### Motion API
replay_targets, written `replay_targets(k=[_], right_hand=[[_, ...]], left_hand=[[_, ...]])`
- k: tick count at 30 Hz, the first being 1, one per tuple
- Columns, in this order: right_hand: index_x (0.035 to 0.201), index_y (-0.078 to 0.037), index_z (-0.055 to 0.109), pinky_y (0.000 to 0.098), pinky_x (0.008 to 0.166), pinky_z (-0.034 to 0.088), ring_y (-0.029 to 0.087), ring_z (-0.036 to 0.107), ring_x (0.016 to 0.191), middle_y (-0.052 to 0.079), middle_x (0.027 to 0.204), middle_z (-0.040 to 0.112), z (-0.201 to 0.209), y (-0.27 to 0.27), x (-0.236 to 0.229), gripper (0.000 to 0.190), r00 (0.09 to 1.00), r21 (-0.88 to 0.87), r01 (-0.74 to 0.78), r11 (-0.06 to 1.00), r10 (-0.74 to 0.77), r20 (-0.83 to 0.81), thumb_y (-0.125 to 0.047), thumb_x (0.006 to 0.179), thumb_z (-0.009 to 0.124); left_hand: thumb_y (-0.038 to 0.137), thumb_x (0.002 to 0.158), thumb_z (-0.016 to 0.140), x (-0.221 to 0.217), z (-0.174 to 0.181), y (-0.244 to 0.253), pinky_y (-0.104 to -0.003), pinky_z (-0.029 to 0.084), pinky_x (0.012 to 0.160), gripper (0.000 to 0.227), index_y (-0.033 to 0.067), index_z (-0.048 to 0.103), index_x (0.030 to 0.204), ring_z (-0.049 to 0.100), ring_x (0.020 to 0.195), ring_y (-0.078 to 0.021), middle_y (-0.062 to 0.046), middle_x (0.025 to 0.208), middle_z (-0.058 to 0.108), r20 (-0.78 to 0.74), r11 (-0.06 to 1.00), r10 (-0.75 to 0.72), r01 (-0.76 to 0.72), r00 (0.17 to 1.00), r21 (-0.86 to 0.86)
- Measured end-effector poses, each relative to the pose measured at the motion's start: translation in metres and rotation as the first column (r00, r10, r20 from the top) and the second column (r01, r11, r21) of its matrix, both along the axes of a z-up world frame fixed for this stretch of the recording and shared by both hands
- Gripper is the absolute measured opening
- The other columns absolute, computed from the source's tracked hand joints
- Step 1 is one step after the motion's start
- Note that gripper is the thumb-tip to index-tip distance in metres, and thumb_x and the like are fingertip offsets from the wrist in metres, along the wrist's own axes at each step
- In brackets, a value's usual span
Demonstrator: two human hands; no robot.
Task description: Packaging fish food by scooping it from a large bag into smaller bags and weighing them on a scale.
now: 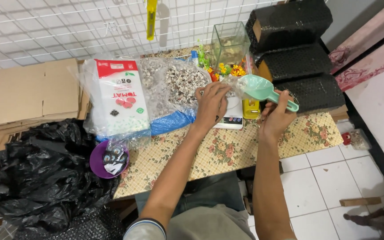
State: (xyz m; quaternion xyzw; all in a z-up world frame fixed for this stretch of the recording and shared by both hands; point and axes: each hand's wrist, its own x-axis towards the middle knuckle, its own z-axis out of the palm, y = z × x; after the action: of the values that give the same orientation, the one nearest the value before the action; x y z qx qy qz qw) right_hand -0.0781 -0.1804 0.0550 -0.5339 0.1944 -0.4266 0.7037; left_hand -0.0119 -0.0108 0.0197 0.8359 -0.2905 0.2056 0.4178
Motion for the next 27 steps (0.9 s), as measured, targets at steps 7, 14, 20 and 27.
replay_targets(k=[7, 14, 20, 27], right_hand=[[0.097, 0.0, 0.072, 0.0238, 0.03, 0.036, 0.011, 0.05, 0.035, 0.012, 0.058, 0.059, 0.013, 0.0, 0.006, 0.035, 1.0, -0.099, -0.007, 0.995, 0.006, -0.006, -0.03, 0.109, 0.06], [0.095, 0.0, 0.07, 0.0232, 0.031, 0.035, 0.012, 0.049, 0.035, 0.013, 0.057, 0.058, 0.033, 0.009, -0.008, 0.032, 0.999, -0.208, 0.036, 0.977, -0.036, 0.004, -0.025, 0.111, 0.059], [0.093, -0.001, 0.069, 0.023, 0.03, 0.034, 0.011, 0.048, 0.034, 0.011, 0.055, 0.056, 0.027, -0.009, -0.015, 0.032, 0.999, -0.122, 0.045, 0.991, -0.041, 0.036, -0.025, 0.11, 0.058], [0.093, -0.002, 0.07, 0.0213, 0.03, 0.034, 0.01, 0.047, 0.033, 0.008, 0.054, 0.054, 0.041, 0.001, -0.01, 0.032, 1.0, 0.009, -0.015, 1.0, 0.015, 0.015, -0.029, 0.106, 0.061]], left_hand=[[0.004, 0.089, 0.061, -0.016, 0.036, 0.006, -0.06, 0.027, 0.105, 0.026, 0.0152, 0.077, 0.106, 0.038, 0.142, -0.0329, -0.007, 0.142, 0.056, -0.016, 0.995, -0.098, 0.098, 0.995, 0.017], [0.008, 0.096, 0.054, -0.002, 0.017, -0.003, -0.056, 0.023, 0.104, 0.03, 0.0129, 0.069, 0.121, 0.047, 0.131, -0.0246, -0.005, 0.12, 0.063, -0.031, 1.0, 0.005, -0.004, 0.999, 0.021], [0.014, 0.096, 0.059, 0.008, -0.008, -0.003, -0.057, 0.025, 0.103, 0.032, 0.0118, 0.066, 0.127, 0.049, 0.125, -0.0243, -0.005, 0.115, 0.063, -0.115, 0.994, 0.107, -0.103, 0.988, 0.037], [0.012, 0.096, 0.062, -0.008, 0.021, 0.025, -0.055, 0.029, 0.104, 0.028, 0.0159, 0.07, 0.122, 0.052, 0.123, -0.0276, -0.006, 0.12, 0.062, -0.178, 0.994, 0.002, -0.021, 0.984, -0.104]])
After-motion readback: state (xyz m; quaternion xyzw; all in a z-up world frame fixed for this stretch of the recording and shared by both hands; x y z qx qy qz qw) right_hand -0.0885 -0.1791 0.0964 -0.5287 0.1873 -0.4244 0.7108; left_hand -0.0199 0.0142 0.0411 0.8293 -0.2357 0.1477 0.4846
